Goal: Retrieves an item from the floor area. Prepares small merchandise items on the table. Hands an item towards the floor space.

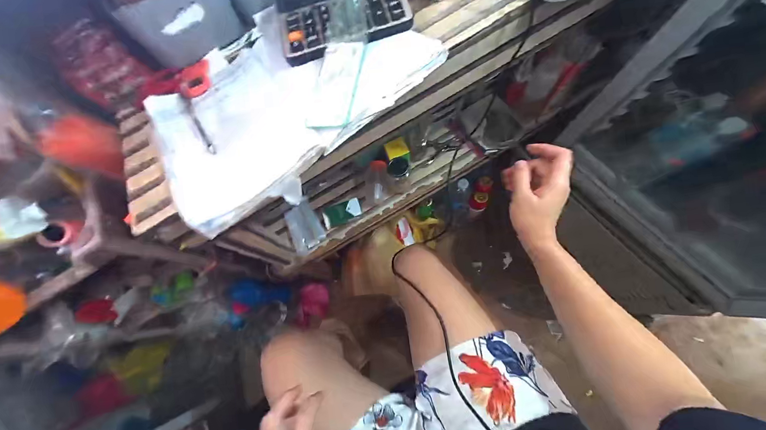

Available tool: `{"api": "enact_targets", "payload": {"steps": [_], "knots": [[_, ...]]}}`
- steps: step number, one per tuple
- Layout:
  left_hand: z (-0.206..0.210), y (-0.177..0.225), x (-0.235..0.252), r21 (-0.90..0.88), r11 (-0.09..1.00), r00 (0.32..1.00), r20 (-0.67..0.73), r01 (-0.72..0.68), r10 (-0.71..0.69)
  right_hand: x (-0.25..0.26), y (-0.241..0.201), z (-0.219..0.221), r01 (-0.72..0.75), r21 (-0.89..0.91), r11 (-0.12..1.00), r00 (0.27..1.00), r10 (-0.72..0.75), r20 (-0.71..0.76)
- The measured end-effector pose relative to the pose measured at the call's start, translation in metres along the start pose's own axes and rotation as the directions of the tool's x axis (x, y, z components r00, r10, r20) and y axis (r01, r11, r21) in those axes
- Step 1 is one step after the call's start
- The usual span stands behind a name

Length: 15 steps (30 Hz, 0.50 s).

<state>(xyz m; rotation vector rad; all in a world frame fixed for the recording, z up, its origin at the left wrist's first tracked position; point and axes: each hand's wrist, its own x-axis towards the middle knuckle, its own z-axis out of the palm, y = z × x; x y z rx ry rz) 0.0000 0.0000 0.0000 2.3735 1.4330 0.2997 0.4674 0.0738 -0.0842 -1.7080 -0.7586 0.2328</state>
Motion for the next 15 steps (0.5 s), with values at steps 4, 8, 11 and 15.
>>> {"api": "enact_targets", "payload": {"steps": [4, 8, 11, 15], "knots": [[0.077, -0.012, 0.048, -0.091, 0.992, 0.99, -0.117, -0.086, 0.075, 0.053, 0.062, 0.023, -0.139, -0.279, 0.95, 0.972, 0.184, 0.143], [0.105, -0.028, 0.053, 0.007, 1.0, 0.995, -0.098, -0.007, 0.007, 0.1, 0.102, 0.087, 0.198, -0.521, 0.83, 0.853, 0.116, 0.508], [0.104, -0.021, 0.055, -0.007, 1.0, 0.994, -0.107, 0.014, -0.014, 0.125, 0.114, 0.119, 0.347, -0.583, 0.735, 0.782, 0.116, 0.612], [0.107, -0.027, 0.057, 0.011, 1.0, 0.99, -0.14, 0.009, -0.007, 0.138, 0.139, 0.14, 0.407, -0.688, 0.601, 0.747, 0.215, 0.63]]}}
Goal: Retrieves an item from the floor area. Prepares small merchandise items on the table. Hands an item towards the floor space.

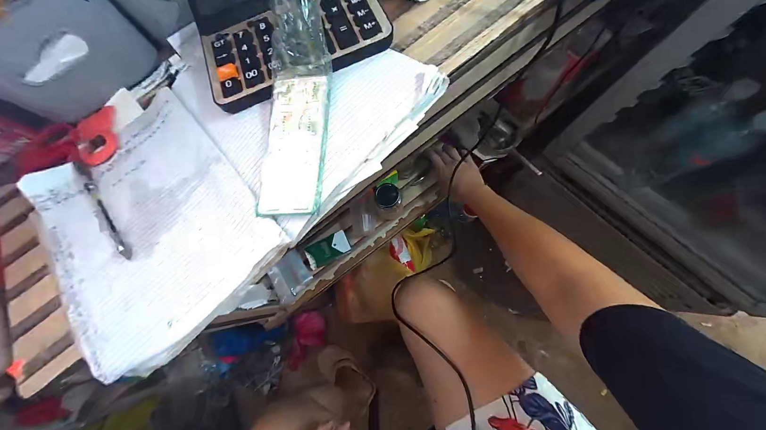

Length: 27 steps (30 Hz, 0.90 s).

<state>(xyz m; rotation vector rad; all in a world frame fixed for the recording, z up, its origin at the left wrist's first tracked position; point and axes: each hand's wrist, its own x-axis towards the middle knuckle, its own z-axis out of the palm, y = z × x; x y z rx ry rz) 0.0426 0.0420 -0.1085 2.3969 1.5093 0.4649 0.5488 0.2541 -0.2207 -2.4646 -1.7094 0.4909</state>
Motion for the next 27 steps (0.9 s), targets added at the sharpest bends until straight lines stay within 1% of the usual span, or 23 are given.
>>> {"api": "enact_targets", "payload": {"steps": [3, 5, 7, 8, 9, 10, 11, 12, 13, 15, 17, 18, 20, 22, 24, 27], "knots": [[0.003, -0.001, 0.006, 0.006, 1.0, 1.0, 0.003, 0.004, -0.004, -0.012, 0.005, 0.007, 0.024, -0.086, 0.996, 0.998, -0.03, -0.062], [0.006, -0.001, 0.01, 0.017, 1.0, 1.0, 0.014, -0.005, 0.005, -0.027, 0.013, 0.019, 0.043, -0.022, 0.999, 0.994, -0.045, -0.103], [0.007, -0.002, 0.012, 0.037, 0.999, 0.999, 0.03, -0.017, 0.016, -0.046, 0.017, 0.025, 0.008, 0.196, 0.98, 0.99, 0.02, -0.141], [0.008, -0.001, 0.013, 0.042, 0.999, 0.999, 0.041, -0.018, 0.017, -0.059, 0.016, 0.023, -0.036, 0.357, 0.934, 0.988, 0.088, -0.131], [0.008, 0.0, 0.013, 0.045, 0.999, 0.999, 0.052, -0.02, 0.017, -0.071, 0.016, 0.017, -0.096, 0.509, 0.856, 0.983, 0.16, -0.084], [0.009, 0.0, 0.014, 0.045, 0.999, 0.998, 0.06, -0.022, 0.02, -0.083, 0.018, 0.012, -0.144, 0.623, 0.769, 0.976, 0.215, -0.04], [0.009, 0.001, 0.014, 0.041, 0.999, 0.997, 0.068, -0.025, 0.022, -0.094, 0.022, 0.007, -0.171, 0.696, 0.698, 0.967, 0.256, -0.019], [0.009, 0.001, 0.015, 0.034, 0.999, 0.997, 0.072, -0.025, 0.022, -0.102, 0.026, 0.0, -0.177, 0.726, 0.664, 0.958, 0.285, -0.027], [0.01, 0.002, 0.015, 0.034, 0.999, 0.997, 0.073, -0.025, 0.022, -0.107, 0.031, -0.009, -0.174, 0.722, 0.67, 0.949, 0.309, -0.058], [0.011, 0.004, 0.015, 0.052, 0.998, 0.997, 0.078, -0.025, 0.021, -0.107, 0.044, -0.029, -0.16, 0.661, 0.733, 0.922, 0.35, -0.164], [0.012, 0.006, 0.014, 0.077, 0.997, 0.997, 0.075, -0.031, 0.025, -0.092, 0.057, -0.049, -0.172, 0.592, 0.788, 0.88, 0.393, -0.267], [0.012, 0.007, 0.014, 0.088, 0.996, 0.997, 0.072, -0.029, 0.023, -0.078, 0.063, -0.058, -0.194, 0.564, 0.803, 0.863, 0.413, -0.292], [0.011, 0.009, 0.014, 0.097, 0.995, 0.997, 0.072, -0.017, 0.01, -0.048, 0.076, -0.071, -0.25, 0.502, 0.828, 0.856, 0.431, -0.285], [0.011, 0.01, 0.013, 0.097, 0.995, 0.997, 0.071, -0.005, -0.002, -0.023, 0.086, -0.078, -0.319, 0.428, 0.846, 0.872, 0.438, -0.217], [0.01, 0.011, 0.012, 0.087, 0.996, 0.998, 0.069, 0.005, -0.011, -0.007, 0.095, -0.08, -0.354, 0.38, 0.855, 0.879, 0.443, -0.175], [0.008, 0.012, 0.011, 0.093, 0.995, 0.997, 0.072, 0.031, -0.037, -0.001, 0.099, -0.078, -0.353, 0.404, 0.844, 0.87, 0.455, -0.191]]}}
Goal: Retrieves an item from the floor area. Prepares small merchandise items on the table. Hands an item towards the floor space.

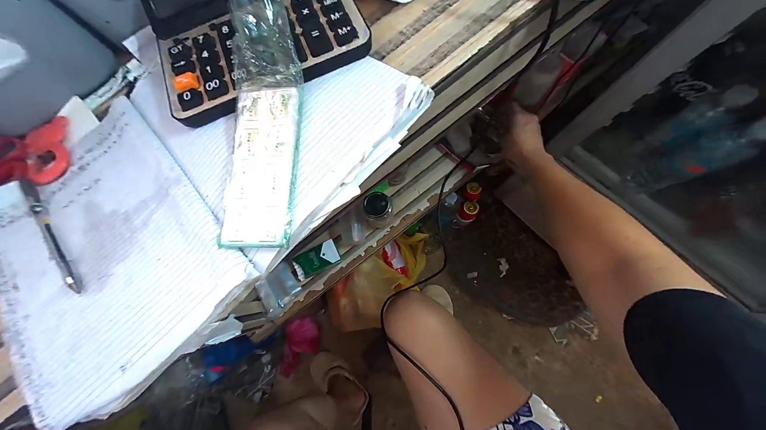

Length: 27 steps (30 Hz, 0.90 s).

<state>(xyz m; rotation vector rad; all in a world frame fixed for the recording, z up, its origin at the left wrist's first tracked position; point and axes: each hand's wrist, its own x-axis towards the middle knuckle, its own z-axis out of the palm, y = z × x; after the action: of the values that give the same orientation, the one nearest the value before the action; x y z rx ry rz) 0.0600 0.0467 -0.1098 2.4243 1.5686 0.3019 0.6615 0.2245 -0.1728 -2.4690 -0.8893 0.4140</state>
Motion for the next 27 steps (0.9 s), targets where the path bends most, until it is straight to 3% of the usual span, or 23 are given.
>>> {"api": "enact_targets", "payload": {"steps": [3, 6, 10, 14, 20, 24, 27], "knots": [[-0.003, 0.002, 0.001, 0.035, 0.999, 1.0, 0.021, 0.015, -0.015, -0.018, -0.008, 0.002, 0.104, 0.103, 0.989, 0.982, -0.085, -0.168], [0.001, 0.001, 0.005, 0.063, 0.998, 1.0, 0.029, 0.004, -0.006, -0.04, -0.031, 0.008, 0.309, 0.163, 0.937, 0.929, -0.261, -0.261], [0.002, 0.0, 0.007, 0.06, 0.998, 0.999, 0.042, -0.034, 0.031, -0.041, -0.057, 0.033, 0.55, 0.389, 0.739, 0.826, -0.55, -0.124], [0.002, 0.0, 0.007, 0.066, 0.997, 0.999, 0.028, -0.037, 0.035, -0.048, -0.1, 0.044, 0.569, 0.55, 0.611, 0.742, -0.67, -0.025], [0.005, -0.004, 0.001, 0.084, 0.996, 1.0, -0.003, -0.03, 0.03, -0.059, -0.104, 0.041, 0.485, 0.532, 0.694, 0.823, -0.568, -0.01], [0.005, -0.005, -0.001, 0.089, 0.996, 0.999, -0.01, -0.029, 0.03, -0.098, -0.057, 0.021, 0.39, 0.592, 0.705, 0.913, -0.377, -0.153], [0.004, -0.007, -0.001, 0.109, 0.993, 0.999, 0.015, -0.039, 0.038, -0.152, -0.006, -0.006, 0.262, 0.574, 0.776, 0.963, -0.249, -0.103]]}}
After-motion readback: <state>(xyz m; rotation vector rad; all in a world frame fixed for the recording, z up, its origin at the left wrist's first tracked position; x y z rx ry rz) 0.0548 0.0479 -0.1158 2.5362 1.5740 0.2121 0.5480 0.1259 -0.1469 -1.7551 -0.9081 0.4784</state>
